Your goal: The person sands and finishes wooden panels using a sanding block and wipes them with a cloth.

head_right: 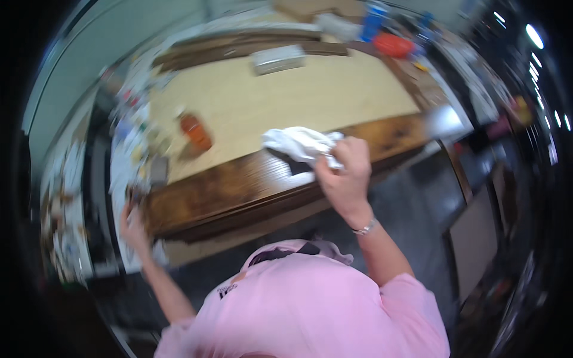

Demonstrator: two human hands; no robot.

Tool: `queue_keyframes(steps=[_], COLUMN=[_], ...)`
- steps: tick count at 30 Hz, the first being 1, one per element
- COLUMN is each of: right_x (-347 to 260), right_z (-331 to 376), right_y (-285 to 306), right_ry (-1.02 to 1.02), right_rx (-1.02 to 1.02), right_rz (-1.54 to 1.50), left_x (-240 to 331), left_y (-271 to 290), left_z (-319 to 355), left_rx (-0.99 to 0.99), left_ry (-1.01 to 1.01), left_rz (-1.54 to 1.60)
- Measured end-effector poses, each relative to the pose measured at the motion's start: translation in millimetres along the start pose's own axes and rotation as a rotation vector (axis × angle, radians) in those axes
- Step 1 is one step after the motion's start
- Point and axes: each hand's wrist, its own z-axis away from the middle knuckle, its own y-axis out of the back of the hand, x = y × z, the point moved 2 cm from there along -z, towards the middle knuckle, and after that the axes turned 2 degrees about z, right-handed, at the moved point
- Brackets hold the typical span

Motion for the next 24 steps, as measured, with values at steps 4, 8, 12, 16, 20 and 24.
queue_keyframes(steps=[4,8,12,16,20,24], right_x=[-28.2,-26.6,23.2,81.2,90.8,86.4], right_z=[2.0,19.7,9.8,-28.0,-51.5,-41.7], right_y=[0.8,-13.7,-2.5,41.7,61.0,34.7], right_ry=[0.241,0.219,0.057,-0.497,-0.565,-0.109], right_rx=[-0.007,0.018,0.142,0.018,0.369,0.454], right_rz=[-0.126,0.047,0.139,-0.305,-0.656,-0.119], left_x=[166.3,245.3,250.0,249.1,261.2,270.1], left_y=[-4.7,-90.0,-104.6,-104.9,-106.6,-102.8], left_z=[0.2,46.0,48.1,42.8,50.5,56.3], left_rx=[-0.334,-0.941,-1.037,-1.044,-1.05,-1.066], left_ry=[-0.406,-0.792,-0.921,-0.935,-0.857,-0.812], left_rz=[0.073,-0.167,-0.328,-0.37,-0.446,-0.447])
